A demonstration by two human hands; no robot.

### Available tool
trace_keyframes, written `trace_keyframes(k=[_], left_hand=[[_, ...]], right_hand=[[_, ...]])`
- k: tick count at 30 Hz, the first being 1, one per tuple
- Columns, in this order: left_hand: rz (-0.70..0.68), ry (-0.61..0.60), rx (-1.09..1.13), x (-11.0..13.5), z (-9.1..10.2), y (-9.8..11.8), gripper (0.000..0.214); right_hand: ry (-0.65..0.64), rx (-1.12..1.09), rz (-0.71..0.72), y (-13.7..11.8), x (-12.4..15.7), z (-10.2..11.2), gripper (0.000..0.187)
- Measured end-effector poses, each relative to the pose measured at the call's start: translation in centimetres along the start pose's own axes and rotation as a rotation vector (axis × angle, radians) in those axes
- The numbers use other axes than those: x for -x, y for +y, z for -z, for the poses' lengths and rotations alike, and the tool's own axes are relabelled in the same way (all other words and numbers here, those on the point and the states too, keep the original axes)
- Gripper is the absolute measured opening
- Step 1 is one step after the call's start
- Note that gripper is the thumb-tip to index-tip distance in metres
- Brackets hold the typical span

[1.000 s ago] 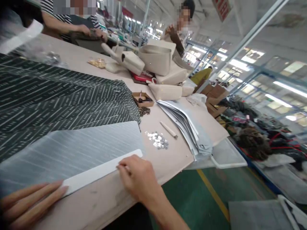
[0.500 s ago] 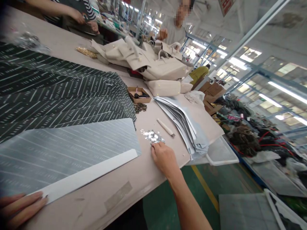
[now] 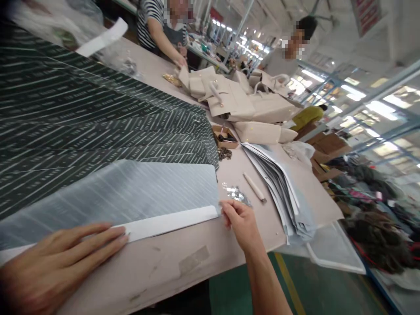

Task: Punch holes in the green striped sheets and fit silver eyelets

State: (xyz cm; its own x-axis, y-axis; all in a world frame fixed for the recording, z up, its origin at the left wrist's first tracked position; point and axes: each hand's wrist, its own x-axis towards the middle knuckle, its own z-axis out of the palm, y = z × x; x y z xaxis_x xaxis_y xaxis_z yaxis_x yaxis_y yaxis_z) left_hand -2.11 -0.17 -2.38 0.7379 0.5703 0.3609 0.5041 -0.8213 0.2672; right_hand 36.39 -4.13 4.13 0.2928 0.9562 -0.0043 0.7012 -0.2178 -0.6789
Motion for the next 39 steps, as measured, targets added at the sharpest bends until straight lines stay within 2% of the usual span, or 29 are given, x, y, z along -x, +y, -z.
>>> trace_keyframes(k=[2, 4, 6, 8, 11, 13, 16, 19, 22, 26, 29, 36, 39], left_hand=[[-0.027, -0.011, -0.028, -0.7, 1.0, 0.6, 0.052], [-0.060, -0.034, -0.045, -1.4, 1.7, 0.9, 0.044], [-0.069, -0.037, -0.040, -1.7, 2.2, 1.1, 0.035], [-0.064, -0.046, -0.034, -1.8, 2.4, 1.1, 0.029], [-0.058, -0.072, -0.027, -1.7, 2.4, 1.1, 0.028], [-0.057, -0.078, -0.016, -1.7, 2.3, 1.0, 0.029], [-0.051, -0.080, -0.008, -1.7, 2.2, 0.9, 0.029], [-0.047, -0.077, -0.010, -1.7, 2.3, 0.9, 0.028], [-0.050, -0.075, -0.008, -1.7, 2.4, 1.0, 0.026], [-0.050, -0.080, -0.013, -1.6, 2.4, 1.0, 0.028], [-0.050, -0.082, -0.019, -1.5, 2.3, 1.0, 0.029], [-0.067, -0.086, -0.025, -1.3, 2.5, 1.1, 0.030], [-0.063, -0.100, -0.038, -1.4, 2.5, 1.0, 0.029]], right_hand=[[-0.064, -0.180, 0.010, -2.3, 0.4, -1.8, 0.038], [-0.090, -0.235, 0.075, -4.7, 0.9, -3.9, 0.031], [-0.096, -0.136, 0.246, -6.8, 1.3, -6.1, 0.022], [-0.110, -0.026, 0.493, -8.4, 1.7, -8.3, 0.016], [-0.142, 0.122, 0.822, -9.8, 1.9, -10.6, 0.016], [-0.161, 0.269, 0.950, -10.2, 2.0, -11.3, 0.015], [-0.190, 0.486, 1.046, -10.6, 2.2, -11.4, 0.014], [-0.229, 0.564, 1.061, -10.7, 2.2, -11.0, 0.017], [-0.287, 0.499, 1.022, -10.6, 1.9, -10.8, 0.019], [-0.404, 0.282, 0.836, -10.3, 1.1, -10.8, 0.018], [-0.468, 0.202, 0.705, -10.3, 0.7, -10.7, 0.015], [-0.529, 0.313, 0.627, -11.3, 0.7, -11.0, 0.017], [-0.587, 0.239, 0.602, -11.7, 0.3, -10.3, 0.019]])
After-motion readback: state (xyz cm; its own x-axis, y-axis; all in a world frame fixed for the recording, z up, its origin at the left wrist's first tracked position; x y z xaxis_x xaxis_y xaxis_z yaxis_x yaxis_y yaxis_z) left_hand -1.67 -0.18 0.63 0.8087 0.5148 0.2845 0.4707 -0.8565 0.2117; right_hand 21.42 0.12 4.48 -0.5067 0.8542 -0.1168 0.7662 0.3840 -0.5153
